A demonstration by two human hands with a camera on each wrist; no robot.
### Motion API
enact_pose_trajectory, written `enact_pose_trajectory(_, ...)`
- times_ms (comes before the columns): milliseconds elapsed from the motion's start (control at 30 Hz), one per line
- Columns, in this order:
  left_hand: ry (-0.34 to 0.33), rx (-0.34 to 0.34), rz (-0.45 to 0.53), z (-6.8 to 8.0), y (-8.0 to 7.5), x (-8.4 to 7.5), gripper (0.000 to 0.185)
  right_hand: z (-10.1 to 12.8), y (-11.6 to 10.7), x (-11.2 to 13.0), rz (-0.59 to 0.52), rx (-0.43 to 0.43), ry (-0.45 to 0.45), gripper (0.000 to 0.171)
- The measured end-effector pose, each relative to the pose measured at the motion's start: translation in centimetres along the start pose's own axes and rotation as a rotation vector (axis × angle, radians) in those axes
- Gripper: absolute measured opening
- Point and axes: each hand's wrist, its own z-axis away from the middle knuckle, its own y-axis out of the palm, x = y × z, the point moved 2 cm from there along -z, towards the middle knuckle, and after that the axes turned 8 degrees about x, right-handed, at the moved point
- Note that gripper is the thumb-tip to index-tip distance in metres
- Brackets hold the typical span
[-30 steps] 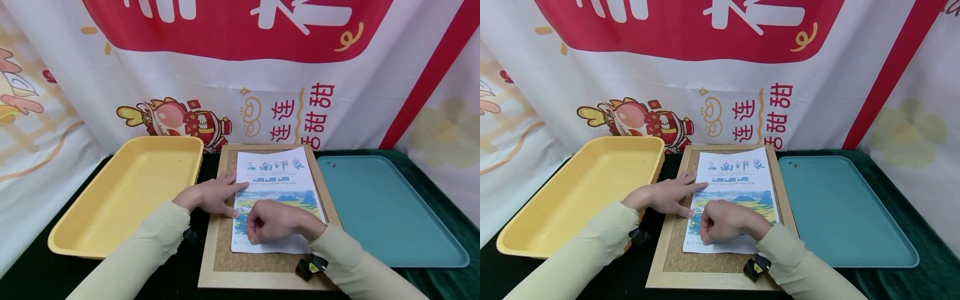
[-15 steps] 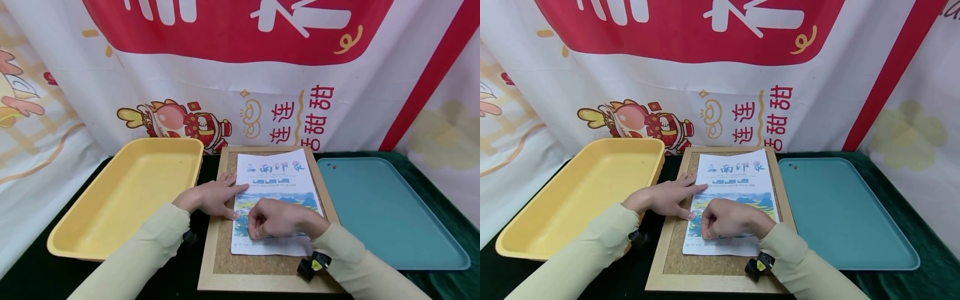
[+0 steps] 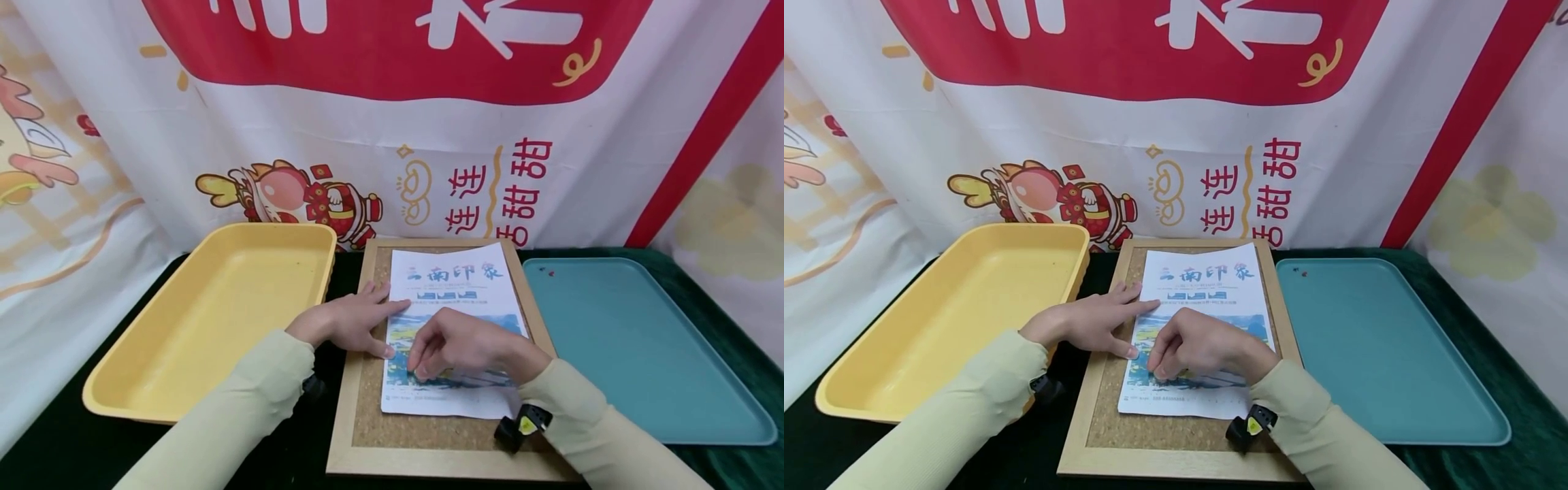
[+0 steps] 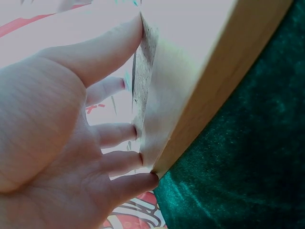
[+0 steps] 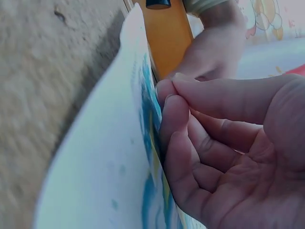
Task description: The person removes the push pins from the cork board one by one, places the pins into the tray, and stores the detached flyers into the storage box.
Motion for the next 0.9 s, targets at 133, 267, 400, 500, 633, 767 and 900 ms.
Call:
enact_pose_trajectory(133, -0.004, 0.002, 0.007, 0.0, 0.0, -0.1, 0.088, 0.4, -0.7, -0.3, 0.004, -0.021, 0.002, 0.009)
enact_pose_trajectory(267, -0.009, 0.006, 0.014, -0.1, 0.1, 0.0, 0.087, 0.9, -1.6, -0.4, 0.047, -0.049, 0.014, 0.010)
enact_pose_trajectory(400, -0.001, 0.010, 0.011, -0.1, 0.1, 0.0, 0.087, 1.5, -2.6, -0.5, 0.048, -0.088, 0.022, 0.012)
enact_pose_trajectory(500, 0.005, 0.011, 0.008, -0.2, 0.1, 0.0, 0.087, 2.0, -3.4, -0.6, 0.038, -0.129, 0.034, 0.013)
enact_pose_trajectory(633, 0.004, 0.011, 0.015, -0.2, 0.1, -0.1, 0.087, 2.5, -4.3, -0.9, 0.032, -0.198, 0.069, 0.013)
enact_pose_trajectory(767, 0.003, 0.013, 0.018, -0.2, 0.0, -0.1, 0.087, 2.9, -5.0, -1.1, 0.027, -0.270, 0.073, 0.013)
enact_pose_trajectory(900, 0.004, 0.012, 0.016, 0.0, 0.0, 0.0, 0.087, 3.3, -5.5, -1.2, 0.023, -0.346, 0.054, 0.015)
